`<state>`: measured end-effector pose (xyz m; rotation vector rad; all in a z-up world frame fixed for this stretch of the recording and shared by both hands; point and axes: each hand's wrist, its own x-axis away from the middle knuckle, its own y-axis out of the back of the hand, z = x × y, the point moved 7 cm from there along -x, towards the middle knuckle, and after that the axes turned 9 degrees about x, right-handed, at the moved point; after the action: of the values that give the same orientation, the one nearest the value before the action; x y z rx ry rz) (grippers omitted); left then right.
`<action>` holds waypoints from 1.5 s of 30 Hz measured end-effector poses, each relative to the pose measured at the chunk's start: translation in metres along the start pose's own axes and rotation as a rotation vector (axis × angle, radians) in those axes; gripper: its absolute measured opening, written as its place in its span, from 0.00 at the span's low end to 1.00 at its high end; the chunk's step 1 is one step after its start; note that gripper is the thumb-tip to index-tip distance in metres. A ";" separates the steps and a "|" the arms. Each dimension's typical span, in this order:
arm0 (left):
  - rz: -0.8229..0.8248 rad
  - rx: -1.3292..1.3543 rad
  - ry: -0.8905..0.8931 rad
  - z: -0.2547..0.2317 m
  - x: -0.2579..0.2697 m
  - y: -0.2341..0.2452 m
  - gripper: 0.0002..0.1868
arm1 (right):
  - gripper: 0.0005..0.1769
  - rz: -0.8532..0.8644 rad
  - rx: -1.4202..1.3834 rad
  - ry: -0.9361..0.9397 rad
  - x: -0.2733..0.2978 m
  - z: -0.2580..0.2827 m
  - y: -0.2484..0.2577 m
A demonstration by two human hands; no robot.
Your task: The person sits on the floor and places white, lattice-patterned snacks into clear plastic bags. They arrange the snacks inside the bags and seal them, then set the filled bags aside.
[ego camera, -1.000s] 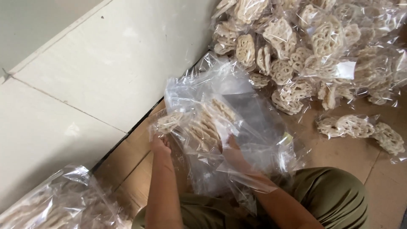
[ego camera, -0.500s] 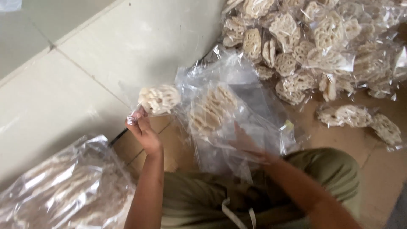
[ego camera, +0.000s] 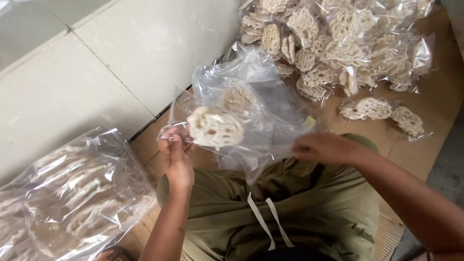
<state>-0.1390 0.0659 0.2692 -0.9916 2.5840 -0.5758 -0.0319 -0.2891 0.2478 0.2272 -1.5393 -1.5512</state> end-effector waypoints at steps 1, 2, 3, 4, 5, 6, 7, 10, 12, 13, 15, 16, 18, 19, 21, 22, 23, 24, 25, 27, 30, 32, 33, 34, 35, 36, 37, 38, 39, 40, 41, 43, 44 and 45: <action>0.036 -0.007 0.017 -0.002 0.008 -0.007 0.17 | 0.22 -0.202 -0.135 0.042 0.009 0.019 0.032; 0.070 -0.012 0.038 -0.003 0.019 -0.013 0.18 | 0.20 -0.401 -0.268 0.082 0.022 0.036 0.062; 0.074 -0.011 0.038 -0.011 0.030 -0.020 0.18 | 0.20 -0.404 -0.267 0.079 0.025 0.048 0.067; 0.125 -0.031 0.059 -0.017 0.042 -0.029 0.20 | 0.28 -0.486 -0.411 0.145 0.029 0.062 0.078; 0.176 -0.052 0.080 -0.023 0.054 -0.038 0.22 | 0.38 -0.568 -0.554 0.211 0.034 0.074 0.088; 0.175 -0.049 0.078 -0.022 0.060 -0.038 0.22 | 0.38 -0.568 -0.551 0.212 0.036 0.085 0.091; 0.249 -0.067 0.090 -0.020 0.066 -0.042 0.22 | 0.45 -0.557 -0.517 0.202 0.037 0.096 0.093; 0.354 -0.060 0.103 -0.019 0.080 -0.046 0.22 | 0.59 -0.495 -0.546 0.220 0.030 0.117 0.092; 0.389 -0.029 0.108 -0.019 0.084 -0.047 0.21 | 0.66 -0.444 -0.607 0.240 0.033 0.129 0.096; 0.418 -0.014 0.109 -0.020 0.086 -0.047 0.21 | 0.59 -0.417 -0.601 0.192 0.038 0.134 0.101; 0.449 0.006 0.105 -0.028 0.086 -0.049 0.21 | 0.51 -0.394 -0.590 0.144 0.043 0.140 0.108; 0.487 0.033 0.097 -0.035 0.088 -0.053 0.25 | 0.43 -0.400 -0.575 0.121 0.044 0.140 0.107; 0.531 0.065 0.095 -0.035 0.080 -0.052 0.28 | 0.37 -0.407 -0.561 0.088 0.047 0.140 0.111; 0.519 0.071 0.013 -0.033 0.070 -0.046 0.28 | 0.35 -0.422 -0.496 0.080 0.050 0.142 0.118; 0.514 0.086 -0.062 -0.035 0.058 -0.051 0.28 | 0.34 -0.439 -0.430 0.060 0.055 0.143 0.130; 0.481 0.153 -0.115 -0.046 0.054 -0.057 0.22 | 0.34 -0.463 -0.375 0.050 0.056 0.145 0.136; 0.447 0.220 -0.167 -0.056 0.049 -0.063 0.15 | 0.34 -0.485 -0.320 0.040 0.057 0.147 0.143; 0.457 0.225 -0.160 -0.064 0.048 -0.074 0.15 | 0.34 -0.489 -0.322 0.028 0.064 0.152 0.156; 0.442 0.301 -0.097 -0.069 0.045 -0.083 0.16 | 0.32 -0.484 -0.336 0.013 0.071 0.157 0.168; 0.438 0.381 -0.023 -0.080 0.037 -0.101 0.17 | 0.30 -0.484 -0.353 -0.016 0.076 0.157 0.186; 0.467 0.513 0.197 -0.085 0.021 -0.132 0.12 | 0.35 -0.576 -0.328 -0.083 0.082 0.154 0.212; 0.465 0.630 0.325 -0.082 0.011 -0.155 0.13 | 0.33 -0.386 -0.192 -0.302 0.092 0.158 0.224; 0.487 0.624 0.352 -0.081 0.009 -0.168 0.13 | 0.33 -0.391 -0.212 -0.329 0.094 0.151 0.228; 0.487 0.593 0.344 -0.082 0.005 -0.180 0.13 | 0.32 -0.435 -0.187 -0.378 0.100 0.144 0.236; 0.488 0.561 0.335 -0.084 0.003 -0.191 0.14 | 0.33 -0.478 -0.160 -0.428 0.106 0.137 0.243; 0.514 0.562 0.354 -0.082 0.002 -0.201 0.14 | 0.33 -0.487 -0.171 -0.456 0.111 0.135 0.245; 0.519 0.545 0.360 -0.080 0.001 -0.209 0.14 | 0.34 -0.488 -0.153 -0.498 0.116 0.132 0.247; 0.518 0.524 0.367 -0.078 0.000 -0.217 0.14 | 0.36 -0.483 -0.138 -0.538 0.122 0.128 0.249; 0.539 0.521 0.387 -0.069 0.000 -0.224 0.14 | 0.36 -0.486 -0.153 -0.562 0.126 0.127 0.246; 0.595 0.630 0.381 -0.065 -0.001 -0.233 0.11 | 0.40 -0.443 -0.221 -0.603 0.129 0.125 0.241; 0.650 0.740 0.375 -0.062 -0.001 -0.240 0.09 | 0.48 -0.401 -0.290 -0.641 0.132 0.126 0.235; 0.713 0.743 0.417 -0.048 0.009 -0.242 0.14 | 0.41 -0.439 -0.364 -0.635 0.130 0.117 0.222; 0.754 0.737 0.445 -0.041 0.015 -0.244 0.22 | 0.34 -0.466 -0.434 -0.604 0.128 0.111 0.217; 0.759 0.742 0.452 -0.039 0.027 -0.240 0.22 | 0.34 -0.467 -0.434 -0.614 0.119 0.109 0.209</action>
<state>-0.0400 -0.1057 0.4126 0.3816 2.4488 -1.4599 -0.0782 -0.2542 0.5051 -0.1704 -1.6117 -2.4474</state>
